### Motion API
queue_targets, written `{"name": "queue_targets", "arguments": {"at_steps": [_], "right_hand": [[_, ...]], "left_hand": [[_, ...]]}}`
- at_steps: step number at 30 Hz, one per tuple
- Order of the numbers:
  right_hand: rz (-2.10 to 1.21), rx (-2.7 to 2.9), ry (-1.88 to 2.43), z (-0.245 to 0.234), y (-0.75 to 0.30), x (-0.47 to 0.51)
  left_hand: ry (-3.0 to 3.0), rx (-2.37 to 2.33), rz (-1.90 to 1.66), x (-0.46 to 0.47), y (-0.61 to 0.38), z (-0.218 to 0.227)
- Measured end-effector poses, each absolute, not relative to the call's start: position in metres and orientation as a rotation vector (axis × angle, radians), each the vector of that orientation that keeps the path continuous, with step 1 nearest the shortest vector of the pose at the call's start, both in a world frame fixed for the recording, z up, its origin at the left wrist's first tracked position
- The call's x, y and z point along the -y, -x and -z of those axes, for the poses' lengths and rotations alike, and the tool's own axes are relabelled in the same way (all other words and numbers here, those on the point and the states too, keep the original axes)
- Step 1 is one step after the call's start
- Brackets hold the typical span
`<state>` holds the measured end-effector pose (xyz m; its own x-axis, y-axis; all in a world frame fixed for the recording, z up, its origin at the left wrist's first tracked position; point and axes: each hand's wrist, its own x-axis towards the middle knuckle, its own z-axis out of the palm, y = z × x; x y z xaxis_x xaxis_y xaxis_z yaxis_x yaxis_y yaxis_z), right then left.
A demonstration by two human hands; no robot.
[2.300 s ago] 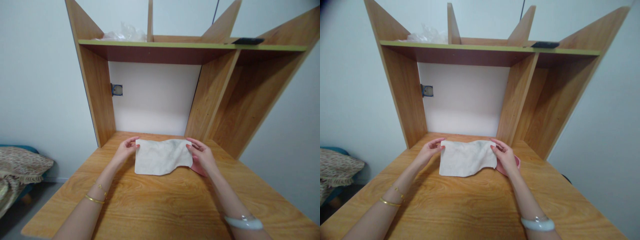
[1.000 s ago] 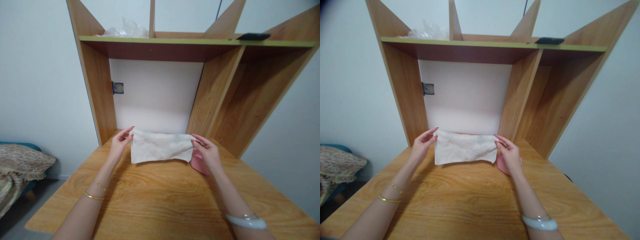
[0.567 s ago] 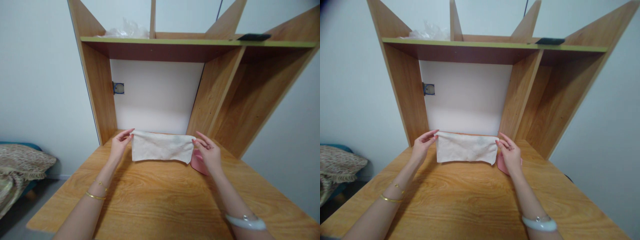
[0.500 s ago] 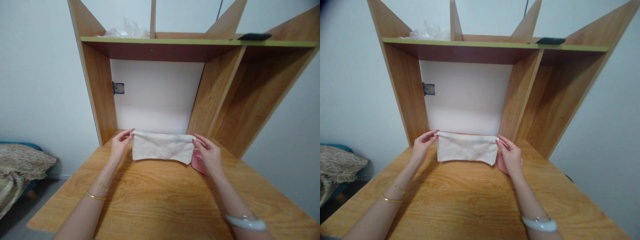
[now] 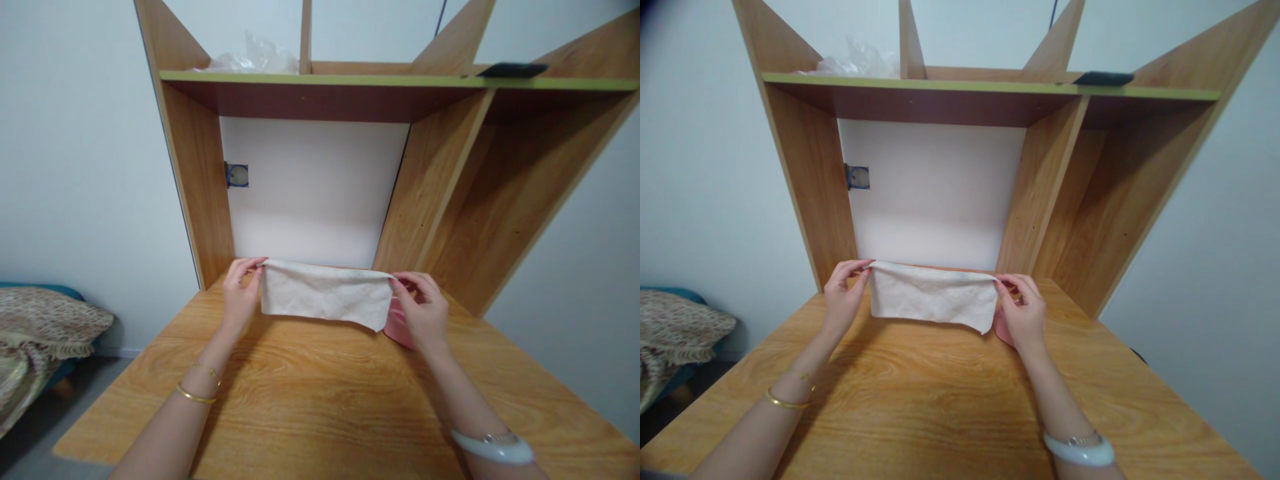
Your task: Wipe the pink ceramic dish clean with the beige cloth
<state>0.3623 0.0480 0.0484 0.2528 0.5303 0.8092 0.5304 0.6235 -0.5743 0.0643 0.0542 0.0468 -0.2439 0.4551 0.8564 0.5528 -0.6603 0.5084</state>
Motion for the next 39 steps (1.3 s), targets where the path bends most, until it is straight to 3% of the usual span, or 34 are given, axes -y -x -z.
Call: {"name": "queue_targets", "arguments": {"at_steps": [3,9,13,19,29,39], "right_hand": [[-0.116,1.357,0.892,-0.049,-0.364,-0.049],[-0.745,1.152,0.752,-0.045,-0.362,-0.049],[-0.858,1.152,0.809,-0.041,-0.359,-0.052],[-0.742,1.367,1.097,-0.024,-0.358,-0.070],[-0.152,1.742,1.389,-0.018,-0.351,-0.073],[-0.245,1.849,1.515,-0.006,-0.345,-0.091]], "left_hand": [[1.873,1.192,2.088,-0.055,-0.063,-0.046],[1.941,0.999,2.232,-0.053,-0.066,-0.046],[2.075,1.200,2.357,-0.056,-0.065,-0.043],[2.154,1.830,2.096,-0.071,-0.056,-0.028],[2.151,1.979,1.853,-0.091,-0.049,-0.007],[2.164,2.195,1.452,-0.093,-0.042,-0.001]]}}
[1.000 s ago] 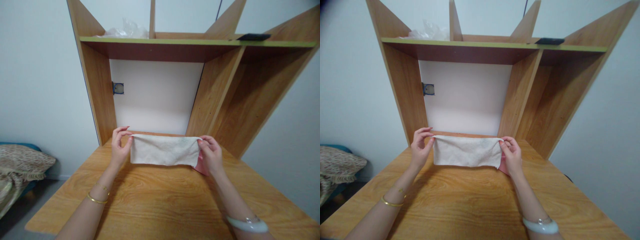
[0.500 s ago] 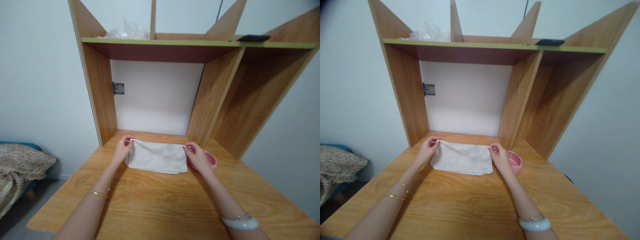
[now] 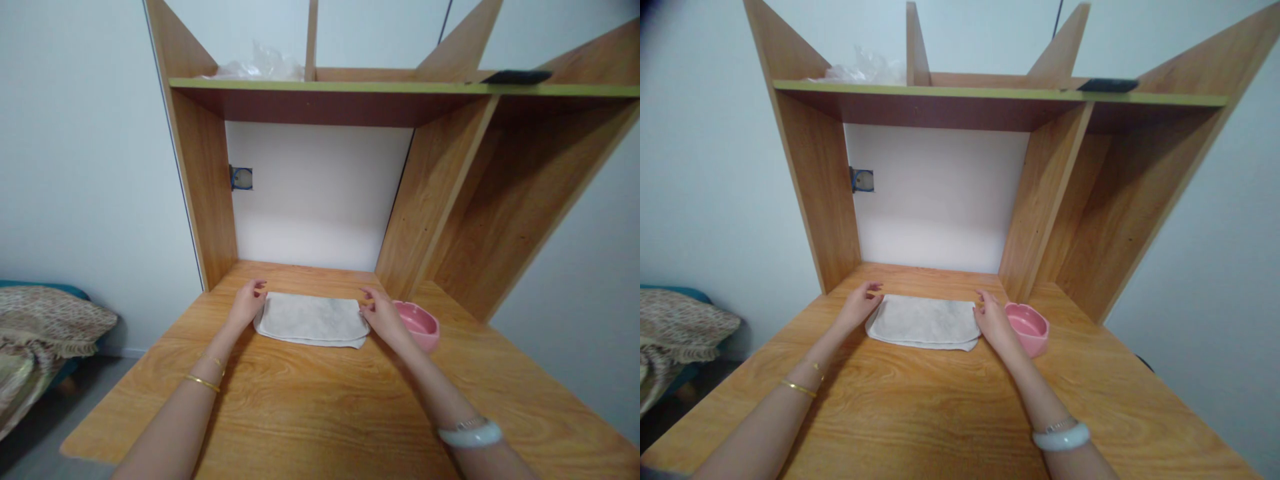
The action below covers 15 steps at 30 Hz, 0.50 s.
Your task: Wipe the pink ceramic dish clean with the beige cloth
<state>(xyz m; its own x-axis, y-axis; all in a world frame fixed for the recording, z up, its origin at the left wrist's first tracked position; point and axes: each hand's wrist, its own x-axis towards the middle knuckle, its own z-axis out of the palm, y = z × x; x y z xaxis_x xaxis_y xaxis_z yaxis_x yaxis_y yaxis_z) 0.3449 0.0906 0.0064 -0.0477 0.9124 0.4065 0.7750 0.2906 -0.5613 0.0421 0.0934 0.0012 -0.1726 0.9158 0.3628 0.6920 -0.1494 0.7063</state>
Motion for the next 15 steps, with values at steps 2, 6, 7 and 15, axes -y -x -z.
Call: {"name": "queue_targets", "arguments": {"at_steps": [2,6,7,15], "right_hand": [[-0.284,1.916,1.526,-0.005,-0.348,-0.085],[-0.384,2.075,1.508,-0.006,-0.355,-0.072],[-0.400,2.100,1.502,-0.007,-0.357,-0.070],[-0.322,2.320,1.553,-0.011,-0.367,-0.060]], "left_hand": [[-1.852,-1.896,-1.092,-0.090,-0.041,-0.005],[-1.877,-1.945,-0.796,-0.082,-0.038,-0.012],[-1.878,-1.948,-0.722,-0.080,-0.037,-0.014],[-1.854,-1.942,-0.412,-0.070,-0.032,-0.020]]}}
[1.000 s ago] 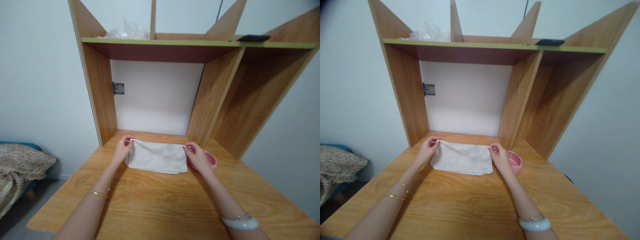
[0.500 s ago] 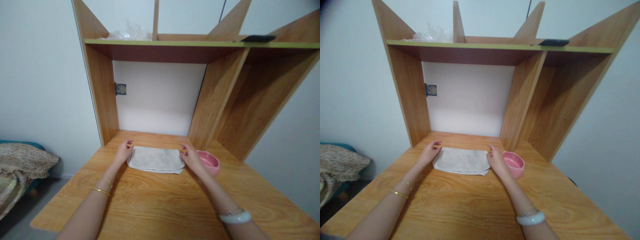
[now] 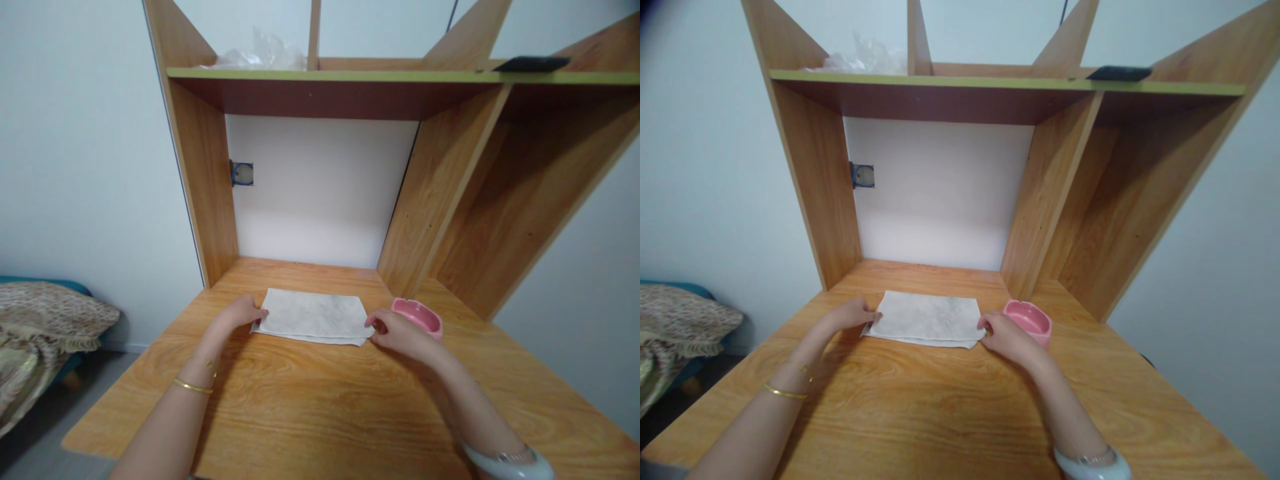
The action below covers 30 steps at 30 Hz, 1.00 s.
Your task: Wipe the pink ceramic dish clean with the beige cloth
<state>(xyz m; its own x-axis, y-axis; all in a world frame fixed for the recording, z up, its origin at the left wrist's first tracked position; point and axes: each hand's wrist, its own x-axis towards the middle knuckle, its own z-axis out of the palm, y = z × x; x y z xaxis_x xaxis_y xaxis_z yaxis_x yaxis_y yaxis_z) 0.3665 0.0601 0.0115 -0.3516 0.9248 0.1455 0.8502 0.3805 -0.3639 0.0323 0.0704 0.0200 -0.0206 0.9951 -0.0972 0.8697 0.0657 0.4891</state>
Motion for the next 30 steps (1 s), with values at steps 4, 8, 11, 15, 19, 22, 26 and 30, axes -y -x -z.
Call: {"name": "queue_targets", "arguments": {"at_steps": [4,8,11,15,19,22,26,30], "right_hand": [[-0.289,2.302,1.633,-0.013,-0.361,-0.057],[-0.266,2.282,1.645,-0.014,-0.356,-0.057],[-0.234,2.268,1.643,-0.017,-0.355,-0.056],[-0.093,2.237,1.569,-0.023,-0.355,-0.056],[0.057,2.190,1.482,-0.027,-0.354,-0.056],[0.032,2.239,1.460,-0.028,-0.351,-0.053],[-0.124,2.328,1.460,-0.025,-0.350,-0.049],[-0.216,2.375,1.521,-0.017,-0.354,-0.051]], "left_hand": [[-1.842,-1.905,-0.385,-0.071,-0.035,-0.019],[-1.845,-1.888,-0.400,-0.074,-0.037,-0.016],[-1.853,-1.882,-0.446,-0.075,-0.037,-0.016],[-1.841,-1.927,-0.523,-0.076,-0.037,-0.019],[-1.810,-1.981,-0.560,-0.076,-0.035,-0.023],[-1.805,-1.993,-0.539,-0.075,-0.032,-0.025],[-1.818,-1.985,-0.462,-0.074,-0.031,-0.024],[-1.841,-1.944,-0.380,-0.070,-0.032,-0.024]]}}
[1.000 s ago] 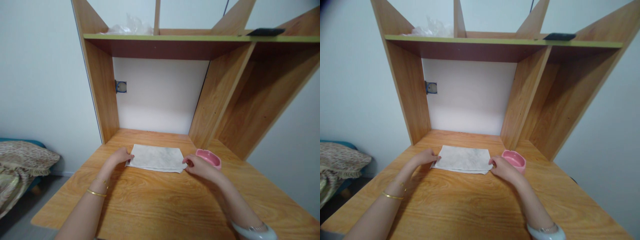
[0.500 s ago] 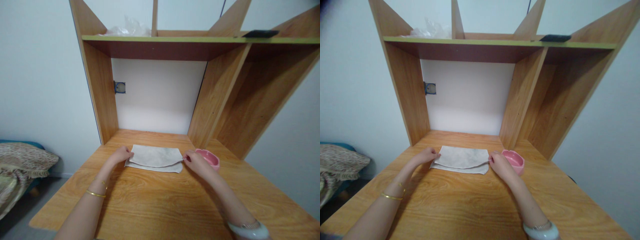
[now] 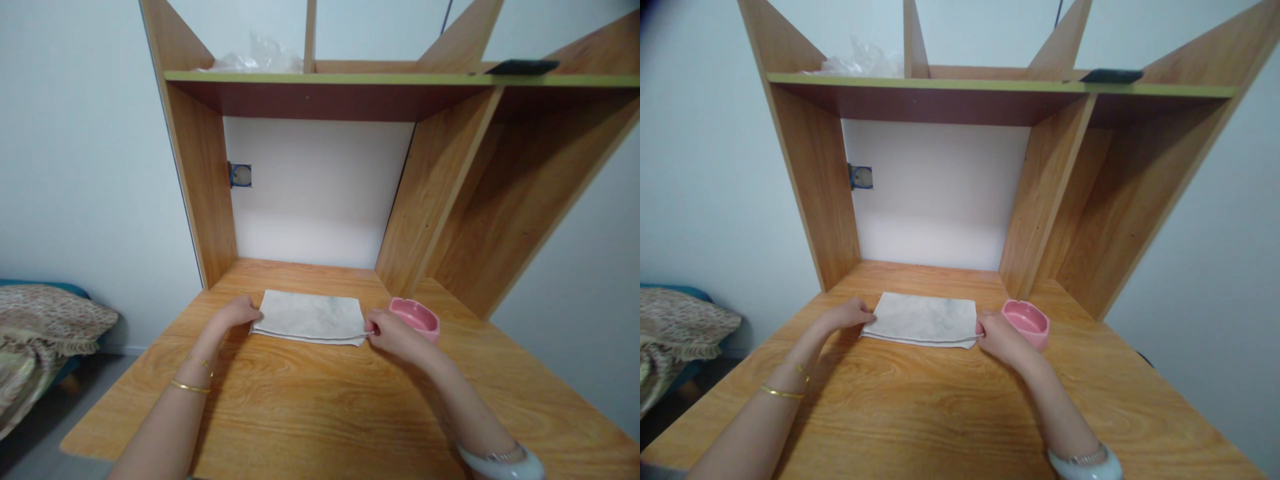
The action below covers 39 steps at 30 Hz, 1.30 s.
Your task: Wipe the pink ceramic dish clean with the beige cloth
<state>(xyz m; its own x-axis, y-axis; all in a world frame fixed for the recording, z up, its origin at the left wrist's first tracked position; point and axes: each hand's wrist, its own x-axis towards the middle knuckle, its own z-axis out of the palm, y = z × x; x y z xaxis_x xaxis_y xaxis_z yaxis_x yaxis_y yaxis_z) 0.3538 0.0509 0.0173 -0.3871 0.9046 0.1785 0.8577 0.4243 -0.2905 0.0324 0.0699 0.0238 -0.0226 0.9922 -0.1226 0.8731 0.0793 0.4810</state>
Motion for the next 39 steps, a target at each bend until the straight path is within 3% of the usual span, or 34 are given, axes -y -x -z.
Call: {"name": "queue_targets", "arguments": {"at_steps": [8,19,39], "right_hand": [[-0.574,2.368,1.594,-0.021,-0.362,-0.043],[-0.780,1.945,2.004,-0.015,-0.344,-0.061],[-0.987,1.597,1.758,-0.028,-0.327,-0.063]], "left_hand": [[-1.890,-1.921,-0.299,-0.065,-0.033,-0.022],[-1.908,-2.020,-0.254,-0.065,-0.035,-0.027],[-1.922,-1.901,-0.311,-0.076,-0.033,-0.011]]}}
